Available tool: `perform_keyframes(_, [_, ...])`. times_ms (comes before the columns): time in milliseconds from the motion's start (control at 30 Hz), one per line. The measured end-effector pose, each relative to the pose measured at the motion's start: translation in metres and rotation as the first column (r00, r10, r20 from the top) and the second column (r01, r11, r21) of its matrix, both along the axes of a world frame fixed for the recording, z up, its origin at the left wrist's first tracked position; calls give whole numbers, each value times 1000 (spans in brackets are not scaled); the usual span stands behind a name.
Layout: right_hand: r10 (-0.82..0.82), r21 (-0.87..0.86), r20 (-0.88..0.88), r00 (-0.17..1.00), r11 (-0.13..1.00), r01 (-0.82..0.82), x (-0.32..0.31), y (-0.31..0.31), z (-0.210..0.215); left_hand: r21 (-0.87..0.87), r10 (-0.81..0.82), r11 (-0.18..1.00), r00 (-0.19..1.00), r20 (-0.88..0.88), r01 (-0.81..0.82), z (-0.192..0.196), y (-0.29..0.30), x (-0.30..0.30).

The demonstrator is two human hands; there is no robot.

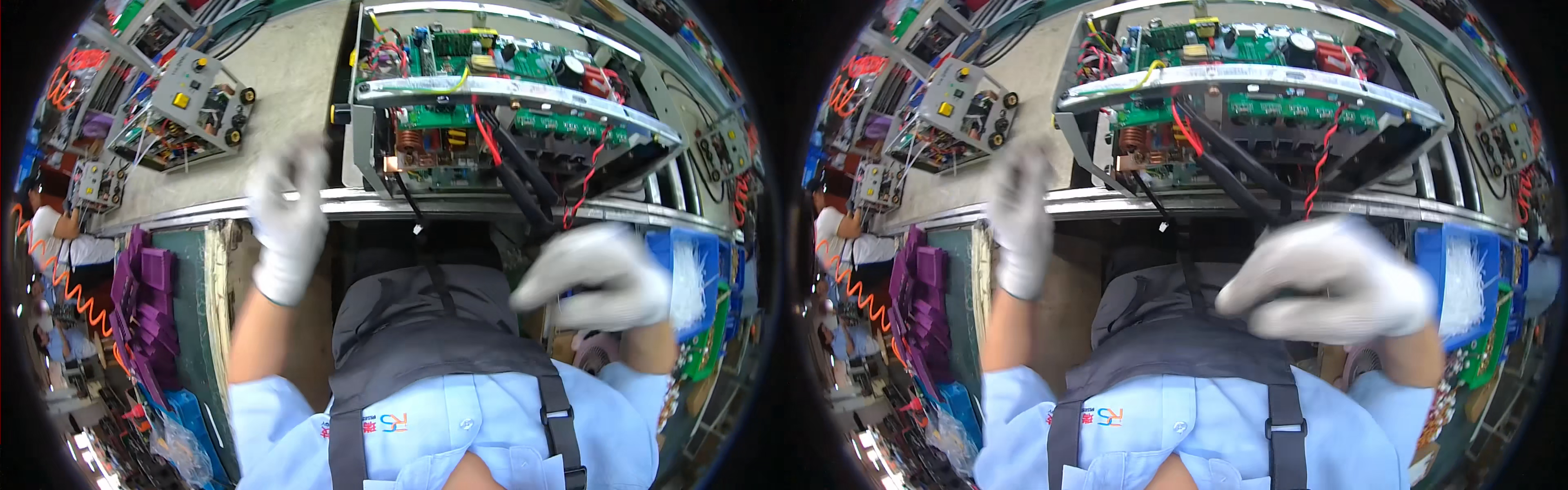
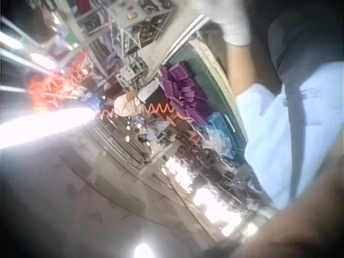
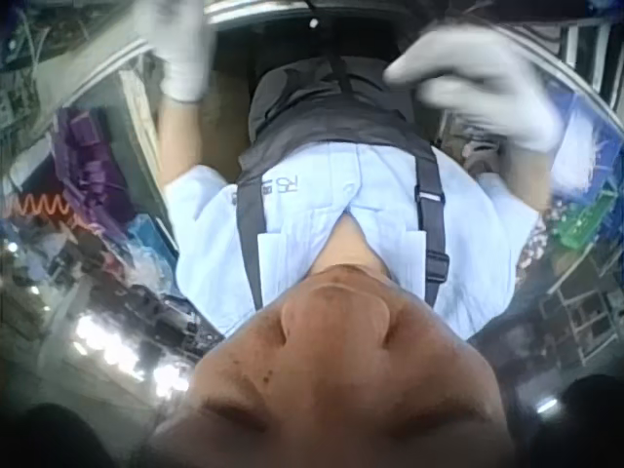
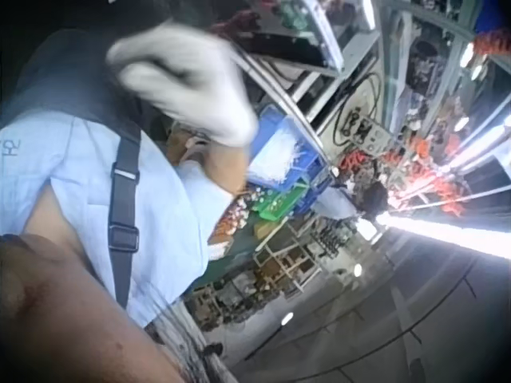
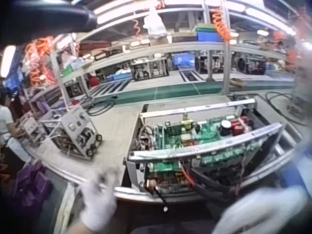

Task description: The person organizes and secures internal wiring within an electronic device chassis using zip ties. They connect multi-colored wire harnesses to circuit boards, route cables through the frame, and attach a power cord to the unit. The person also uses a handheld testing device to check connections on the circuit board.

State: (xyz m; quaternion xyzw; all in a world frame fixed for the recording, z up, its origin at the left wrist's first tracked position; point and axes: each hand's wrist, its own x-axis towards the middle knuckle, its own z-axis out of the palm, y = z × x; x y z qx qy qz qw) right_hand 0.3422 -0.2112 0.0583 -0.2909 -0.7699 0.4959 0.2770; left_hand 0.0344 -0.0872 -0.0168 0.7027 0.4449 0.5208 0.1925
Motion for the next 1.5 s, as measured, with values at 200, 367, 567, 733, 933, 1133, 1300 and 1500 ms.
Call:
perform_keyframes(200, [-649, -705, -332, 685, 653, 277, -110, 2, -203, -569, -223, 765, 954, 202, 300, -107, -39, 42])
perform_keyframes(367, [-678, -623, -261, 688, 662, 417, -138, 15, -195, -746, -220, 442, 866, 448, 498, -76, -34, 39])
perform_keyframes(567, [-666, -419, -10, 746, 680, 602, -129, 14, -167, -673, -121, 570, 858, 499, 472, -76, -40, 33])
perform_keyframes(733, [-752, -606, 4, 659, 522, 600, -124, 16, -167, -595, -89, 791, 989, 120, 143, -51, -17, 12])
perform_keyframes(933, [-830, -523, -84, 551, 507, 685, -137, 34, -166, -567, -454, 620, 837, 304, 542, -23, 50, 14])
perform_keyframes(1133, [-846, -400, -180, 502, 529, 749, -131, 48, -164, -396, -404, 829, 913, 63, 394, -31, 94, 7])
perform_keyframes(1300, [-837, -399, -214, 503, 545, 737, -133, 44, -174, 375, 135, 916, 767, -628, 145, -14, 107, 1])
perform_keyframes(1500, [-805, -415, -201, 559, 586, 695, -131, 37, -180, -703, -333, 708, 913, -236, 77, -4, 95, -8])
